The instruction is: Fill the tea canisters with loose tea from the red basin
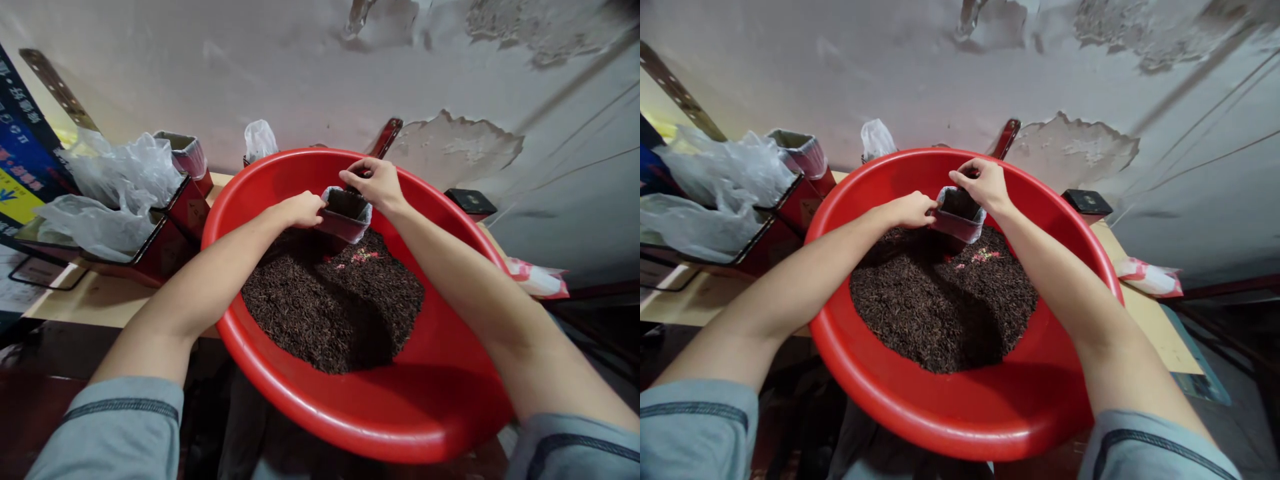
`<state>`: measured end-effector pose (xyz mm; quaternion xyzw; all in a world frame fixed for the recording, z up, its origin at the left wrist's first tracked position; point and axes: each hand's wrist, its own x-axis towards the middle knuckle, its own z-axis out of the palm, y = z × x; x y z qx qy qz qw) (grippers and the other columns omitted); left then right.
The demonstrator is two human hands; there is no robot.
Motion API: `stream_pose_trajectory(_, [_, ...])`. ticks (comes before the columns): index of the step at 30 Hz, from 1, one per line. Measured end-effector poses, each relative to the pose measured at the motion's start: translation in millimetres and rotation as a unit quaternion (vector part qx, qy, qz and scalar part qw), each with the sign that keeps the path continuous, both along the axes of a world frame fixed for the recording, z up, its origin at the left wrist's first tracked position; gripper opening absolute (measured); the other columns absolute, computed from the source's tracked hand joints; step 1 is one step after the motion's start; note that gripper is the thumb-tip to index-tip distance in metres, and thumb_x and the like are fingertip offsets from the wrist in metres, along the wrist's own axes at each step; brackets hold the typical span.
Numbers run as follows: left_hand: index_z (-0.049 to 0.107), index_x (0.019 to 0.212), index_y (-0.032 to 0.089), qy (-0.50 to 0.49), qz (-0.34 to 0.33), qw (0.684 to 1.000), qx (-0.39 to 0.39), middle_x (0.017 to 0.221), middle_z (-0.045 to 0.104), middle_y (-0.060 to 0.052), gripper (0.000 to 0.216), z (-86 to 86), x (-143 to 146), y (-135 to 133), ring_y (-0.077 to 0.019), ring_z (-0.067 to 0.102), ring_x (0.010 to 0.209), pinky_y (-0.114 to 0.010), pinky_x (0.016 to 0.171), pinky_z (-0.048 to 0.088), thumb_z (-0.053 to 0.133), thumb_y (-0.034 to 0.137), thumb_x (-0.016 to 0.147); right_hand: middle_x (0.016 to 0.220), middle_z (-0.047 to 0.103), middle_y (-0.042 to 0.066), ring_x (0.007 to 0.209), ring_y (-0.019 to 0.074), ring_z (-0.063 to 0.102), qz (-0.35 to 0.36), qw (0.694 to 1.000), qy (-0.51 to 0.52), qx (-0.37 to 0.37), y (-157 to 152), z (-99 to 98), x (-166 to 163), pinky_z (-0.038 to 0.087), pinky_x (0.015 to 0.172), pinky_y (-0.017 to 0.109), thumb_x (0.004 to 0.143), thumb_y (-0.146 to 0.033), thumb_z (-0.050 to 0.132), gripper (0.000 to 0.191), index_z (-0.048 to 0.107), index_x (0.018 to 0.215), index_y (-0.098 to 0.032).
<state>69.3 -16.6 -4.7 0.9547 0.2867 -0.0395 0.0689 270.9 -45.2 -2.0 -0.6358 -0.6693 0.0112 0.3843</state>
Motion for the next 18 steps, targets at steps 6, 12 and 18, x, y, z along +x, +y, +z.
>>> stream_pose_trajectory(6, [0.064,0.139,0.016,-0.016,0.007,1.0,-0.019,0.118,0.074,-0.014,0.046,-1.7,0,1,-0.0261,0.068,0.107,-0.034,0.092,0.049,0.056,0.026,0.095,0.118,0.066,0.015,0.116,0.0322,0.06,0.05,0.992,-0.109,0.046,-81,-35.4,-5,0.051,0.099,0.054,0.096,-0.048,0.056,0.03,0.07,0.105,-0.023])
stream_pose_trajectory(12, [0.058,0.146,0.017,-0.006,0.009,1.0,-0.004,0.121,0.073,-0.011,0.053,-3.3,1,2,-0.0249,0.064,0.116,-0.032,0.101,0.046,0.055,0.029,0.095,0.135,0.06,0.018,0.124,0.0341,0.057,0.082,0.917,-0.196,-0.337,-116,-126.4,-8,0.045,0.109,0.051,0.103,-0.056,0.038,0.054,0.063,0.137,-0.021])
stream_pose_trajectory(18, [0.053,0.151,0.016,0.005,0.016,1.0,-0.016,0.12,0.073,-0.011,0.058,0.3,1,-4,-0.026,0.063,0.118,-0.035,0.105,0.044,0.054,0.029,0.095,0.142,0.062,0.016,0.132,0.0322,0.054,0.106,0.899,-0.136,-0.403,-104,-138.5,-28,0.037,0.117,0.047,0.107,-0.054,0.022,0.063,0.063,0.14,-0.019])
